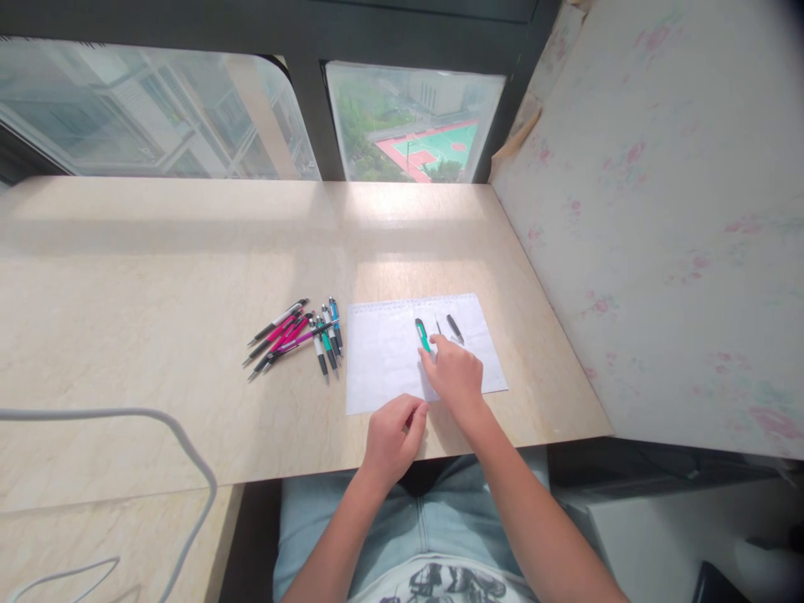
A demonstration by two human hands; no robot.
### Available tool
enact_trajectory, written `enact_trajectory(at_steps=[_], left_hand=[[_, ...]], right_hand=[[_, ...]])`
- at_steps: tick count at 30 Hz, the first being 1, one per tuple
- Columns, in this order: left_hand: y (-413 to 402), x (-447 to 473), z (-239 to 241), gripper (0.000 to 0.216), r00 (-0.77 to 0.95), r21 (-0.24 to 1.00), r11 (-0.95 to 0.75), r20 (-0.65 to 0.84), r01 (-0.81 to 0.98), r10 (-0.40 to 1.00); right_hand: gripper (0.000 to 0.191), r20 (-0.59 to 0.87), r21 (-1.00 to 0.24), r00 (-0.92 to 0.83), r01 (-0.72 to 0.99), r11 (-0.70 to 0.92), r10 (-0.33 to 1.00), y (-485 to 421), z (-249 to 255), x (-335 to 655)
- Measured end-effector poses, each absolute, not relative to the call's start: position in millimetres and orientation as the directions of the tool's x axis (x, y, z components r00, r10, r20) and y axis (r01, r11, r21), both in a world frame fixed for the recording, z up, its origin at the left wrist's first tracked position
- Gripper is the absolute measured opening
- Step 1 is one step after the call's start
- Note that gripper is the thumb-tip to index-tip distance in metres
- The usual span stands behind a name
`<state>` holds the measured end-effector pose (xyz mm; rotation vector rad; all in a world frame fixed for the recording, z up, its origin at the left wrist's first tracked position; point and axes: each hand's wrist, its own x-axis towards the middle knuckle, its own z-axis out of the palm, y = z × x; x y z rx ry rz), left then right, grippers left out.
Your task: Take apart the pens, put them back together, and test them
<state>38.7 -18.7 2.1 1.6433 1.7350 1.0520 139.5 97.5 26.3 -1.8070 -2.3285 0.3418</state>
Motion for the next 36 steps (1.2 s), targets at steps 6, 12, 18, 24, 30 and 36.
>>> enact_trajectory(at_steps=[6,12,18,24,30,36], left_hand=[[-20,38,4,0.027,-0.164,0.864,-0.026,0.125,0.503,0.978],[-19,37,6,0.027,-0.206,0.892,0.008,0.096,0.452,0.974],[-20,39,6,0.026,-0.219,0.903,0.020,0.082,0.429,0.972],[-19,37,5,0.027,-0.350,0.980,0.066,0.004,0.186,0.937],[-4,41,13,0.026,-0.412,0.974,0.115,-0.187,-0.195,0.892],[7,46,7,0.025,-0.410,0.924,0.072,-0.236,-0.377,0.881]], right_hand=[[0.018,-0.059,-0.261,-0.217,0.946,0.194,0.974,95,19,138],[0.018,-0.033,-0.275,-0.223,0.939,0.205,0.974,89,16,144],[0.016,0.009,-0.433,-0.250,0.872,0.229,0.968,86,15,147],[0.017,0.078,-0.805,-0.415,0.511,0.303,0.906,71,33,161],[0.017,0.151,-0.743,-0.534,0.495,0.452,0.832,64,45,176],[0.019,0.127,-0.701,-0.615,0.499,0.509,0.779,74,47,184]])
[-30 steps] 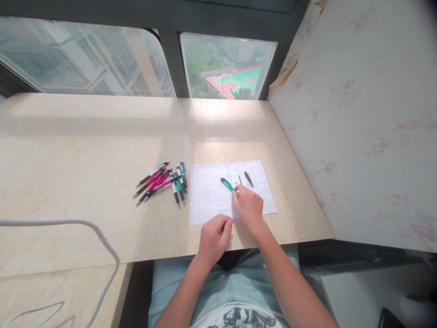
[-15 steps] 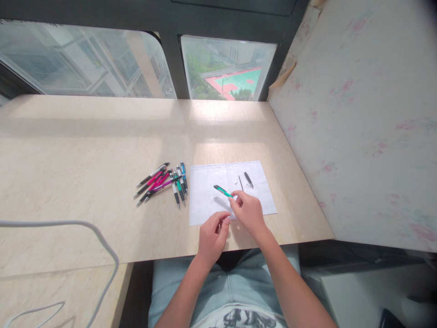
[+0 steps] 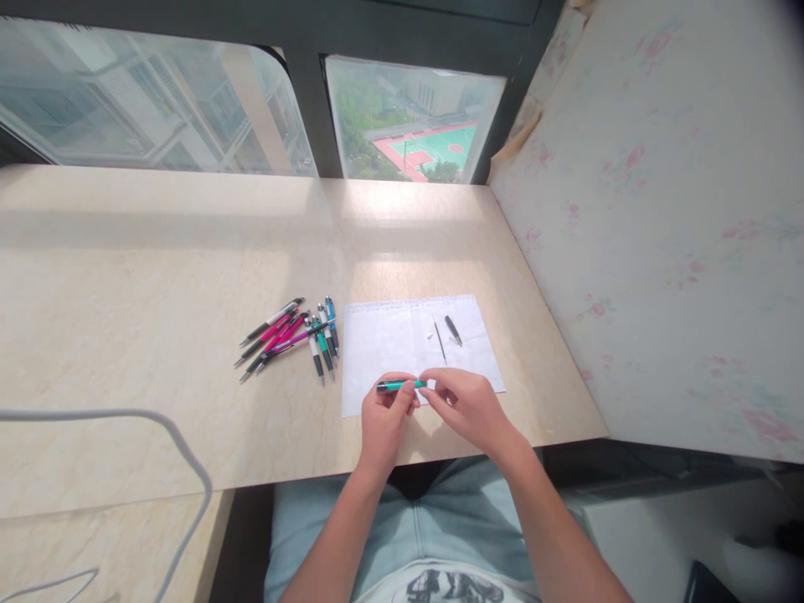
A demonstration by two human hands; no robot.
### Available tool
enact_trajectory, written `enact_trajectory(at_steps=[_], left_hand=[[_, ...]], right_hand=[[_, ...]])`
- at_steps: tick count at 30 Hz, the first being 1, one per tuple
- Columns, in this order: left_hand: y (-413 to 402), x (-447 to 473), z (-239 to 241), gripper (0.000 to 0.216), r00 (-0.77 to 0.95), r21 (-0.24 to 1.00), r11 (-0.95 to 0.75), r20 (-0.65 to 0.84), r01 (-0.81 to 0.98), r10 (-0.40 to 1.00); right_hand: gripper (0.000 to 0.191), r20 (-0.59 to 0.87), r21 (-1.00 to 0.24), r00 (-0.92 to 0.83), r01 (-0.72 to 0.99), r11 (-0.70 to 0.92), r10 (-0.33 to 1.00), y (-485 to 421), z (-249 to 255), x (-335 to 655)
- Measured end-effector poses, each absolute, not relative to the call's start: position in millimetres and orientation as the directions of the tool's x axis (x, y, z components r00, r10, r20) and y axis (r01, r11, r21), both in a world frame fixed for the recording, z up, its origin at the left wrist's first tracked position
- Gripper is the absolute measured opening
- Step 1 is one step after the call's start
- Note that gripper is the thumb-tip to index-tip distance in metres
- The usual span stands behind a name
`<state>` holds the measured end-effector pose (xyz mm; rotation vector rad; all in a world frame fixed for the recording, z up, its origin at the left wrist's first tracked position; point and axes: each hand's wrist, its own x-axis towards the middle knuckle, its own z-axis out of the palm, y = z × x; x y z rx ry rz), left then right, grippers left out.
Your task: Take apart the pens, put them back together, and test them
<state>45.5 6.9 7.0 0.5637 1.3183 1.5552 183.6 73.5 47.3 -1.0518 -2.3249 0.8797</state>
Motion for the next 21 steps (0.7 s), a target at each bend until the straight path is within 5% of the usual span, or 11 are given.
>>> enact_trajectory(at_steps=[4,9,21], left_hand=[[6,43,6,0.023,-0.383,0.868,0.011,-0.231,-0.497,0.895],[4,43,9,0.021,-0.305,0.840,-0.023,-0.171,-0.542,0.937],[7,42,6,0.023,-0.271,0.840,-0.029,-0.142,-0.542,0.952]], right_hand=[[0.019,0.083,-0.643,-0.485,0.642,0.418,0.871,92,43,181],[0.022,0.057,-0.338,-0.393,0.857,0.388,0.918,119,35,166],[0.025,-0.145,-0.064,-0.463,0.886,0.459,0.874,143,33,135]])
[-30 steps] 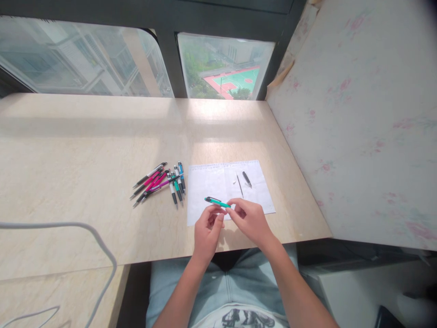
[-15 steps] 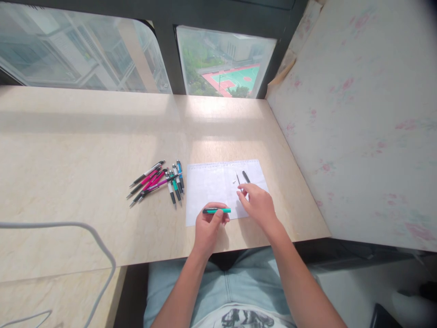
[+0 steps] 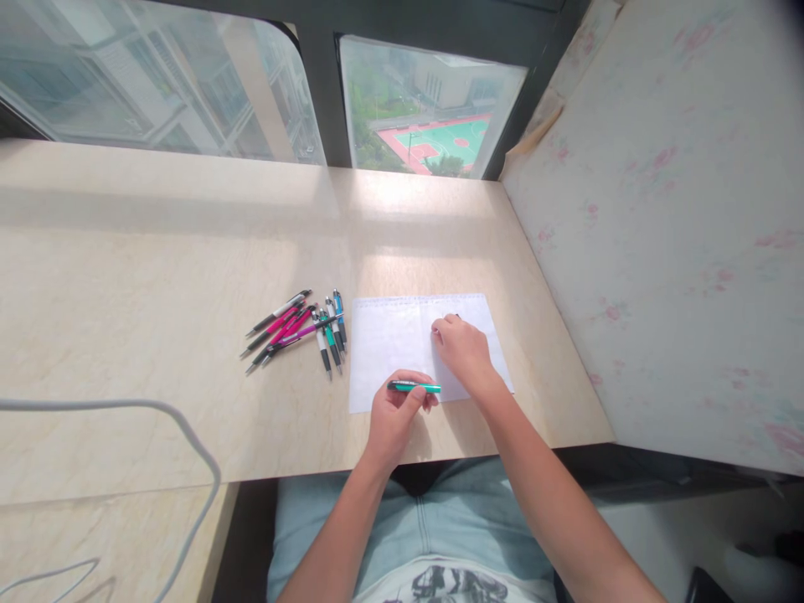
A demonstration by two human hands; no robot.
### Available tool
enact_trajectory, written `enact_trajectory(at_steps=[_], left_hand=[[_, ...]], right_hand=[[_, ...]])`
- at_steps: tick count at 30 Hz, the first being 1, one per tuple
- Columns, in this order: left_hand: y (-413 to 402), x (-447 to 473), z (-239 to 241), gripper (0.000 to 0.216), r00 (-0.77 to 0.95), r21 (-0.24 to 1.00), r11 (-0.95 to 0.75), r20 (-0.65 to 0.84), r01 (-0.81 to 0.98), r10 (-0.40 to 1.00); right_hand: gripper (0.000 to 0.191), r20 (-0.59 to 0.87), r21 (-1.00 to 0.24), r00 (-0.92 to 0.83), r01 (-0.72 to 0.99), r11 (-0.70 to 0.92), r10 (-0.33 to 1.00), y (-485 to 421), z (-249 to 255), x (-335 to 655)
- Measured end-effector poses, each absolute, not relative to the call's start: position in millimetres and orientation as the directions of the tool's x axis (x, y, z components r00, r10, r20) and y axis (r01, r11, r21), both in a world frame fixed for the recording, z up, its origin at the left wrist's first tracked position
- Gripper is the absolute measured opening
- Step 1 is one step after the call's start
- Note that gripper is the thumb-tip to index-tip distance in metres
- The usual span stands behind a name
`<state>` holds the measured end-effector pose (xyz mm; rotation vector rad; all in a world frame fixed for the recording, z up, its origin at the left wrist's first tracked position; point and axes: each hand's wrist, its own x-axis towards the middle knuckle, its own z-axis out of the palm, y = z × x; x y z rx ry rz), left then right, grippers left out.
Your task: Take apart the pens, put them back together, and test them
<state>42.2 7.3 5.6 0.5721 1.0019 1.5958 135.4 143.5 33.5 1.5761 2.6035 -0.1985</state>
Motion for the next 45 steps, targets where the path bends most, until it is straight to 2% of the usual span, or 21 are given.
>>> enact_trajectory(at_steps=[4,7,9,12,15,18,22,29,37,45], left_hand=[[7,42,5,0.020,-0.278,0.836,-0.025,-0.154,-0.548,0.948],[7,41,5,0.018,-0.280,0.832,-0.025,-0.159,-0.554,0.947],[7,41,6,0.019,-0.280,0.830,-0.022,-0.163,-0.557,0.946],[7,42,7,0.020,-0.280,0.830,-0.011,-0.176,-0.558,0.944],[7,43,8,0.023,-0.284,0.827,0.003,-0.196,-0.562,0.939],[8,43,9,0.024,-0.292,0.827,0.013,-0.213,-0.562,0.932],[9,42,10,0.020,-0.310,0.834,0.010,-0.217,-0.552,0.926],[9,52,10,0.019,-0.368,0.771,-0.029,-0.270,-0.636,0.890],[8,60,6,0.019,-0.340,0.749,-0.002,-0.299,-0.662,0.891],[7,60,6,0.020,-0.344,0.739,-0.010,-0.301,-0.674,0.889]], right_hand=[[0.024,-0.112,-0.080,-0.464,0.886,0.457,0.879,144,30,135],[0.021,-0.056,-0.170,-0.470,0.874,0.455,0.881,143,30,138],[0.018,-0.001,-0.307,-0.474,0.838,0.451,0.880,140,30,141],[0.014,0.047,-0.598,-0.463,0.697,0.396,0.885,132,29,150],[0.014,-0.009,-0.845,-0.426,0.486,0.220,0.905,118,29,160],[0.020,-0.117,-0.950,-0.386,0.311,0.009,0.915,102,33,169],[0.024,-0.183,-0.972,-0.346,0.201,-0.118,0.920,82,43,175],[0.020,-0.170,-0.972,-0.259,0.204,-0.118,0.951,62,39,179],[0.019,-0.178,-0.974,-0.207,0.177,-0.142,0.962,57,34,182],[0.018,-0.135,-0.973,-0.237,0.215,-0.083,0.962,56,33,177]])
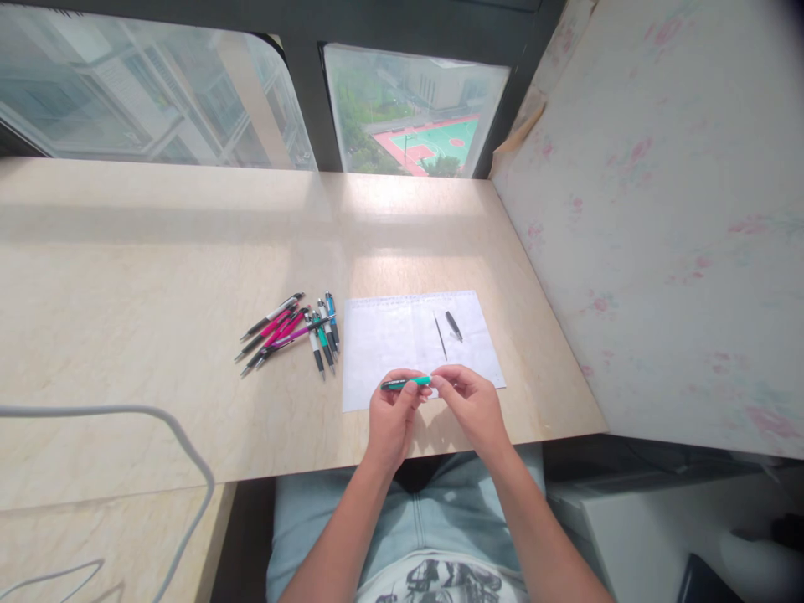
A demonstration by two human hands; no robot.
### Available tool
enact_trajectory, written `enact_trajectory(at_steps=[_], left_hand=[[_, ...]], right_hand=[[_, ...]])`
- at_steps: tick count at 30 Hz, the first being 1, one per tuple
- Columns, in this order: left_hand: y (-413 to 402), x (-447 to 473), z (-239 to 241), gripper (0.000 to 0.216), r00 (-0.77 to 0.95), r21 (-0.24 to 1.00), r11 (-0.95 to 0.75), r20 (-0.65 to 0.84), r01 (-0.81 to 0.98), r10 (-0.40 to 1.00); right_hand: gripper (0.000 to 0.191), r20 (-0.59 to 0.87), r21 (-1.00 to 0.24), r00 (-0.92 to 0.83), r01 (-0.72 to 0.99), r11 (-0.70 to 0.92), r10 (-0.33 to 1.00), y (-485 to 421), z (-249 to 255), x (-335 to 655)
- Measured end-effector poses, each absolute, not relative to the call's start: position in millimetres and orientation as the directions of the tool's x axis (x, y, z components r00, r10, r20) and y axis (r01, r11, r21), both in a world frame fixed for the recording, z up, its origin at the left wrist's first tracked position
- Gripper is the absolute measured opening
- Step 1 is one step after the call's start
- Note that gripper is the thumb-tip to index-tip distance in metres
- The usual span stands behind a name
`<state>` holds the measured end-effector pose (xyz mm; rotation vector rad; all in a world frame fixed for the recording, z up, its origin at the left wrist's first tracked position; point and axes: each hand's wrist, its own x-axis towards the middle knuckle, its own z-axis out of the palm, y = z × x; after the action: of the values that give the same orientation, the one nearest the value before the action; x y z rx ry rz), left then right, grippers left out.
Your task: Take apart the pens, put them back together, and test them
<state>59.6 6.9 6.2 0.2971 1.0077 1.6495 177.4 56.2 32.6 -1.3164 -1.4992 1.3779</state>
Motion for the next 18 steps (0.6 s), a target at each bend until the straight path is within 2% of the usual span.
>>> enact_trajectory(at_steps=[18], left_hand=[[6.0,58.7,4.9,0.021,-0.344,0.730,-0.002,-0.319,-0.683,0.883]], right_hand=[[0.018,-0.115,-0.961,-0.223,0.270,-0.052,0.968,53.0,33.9,177.1]])
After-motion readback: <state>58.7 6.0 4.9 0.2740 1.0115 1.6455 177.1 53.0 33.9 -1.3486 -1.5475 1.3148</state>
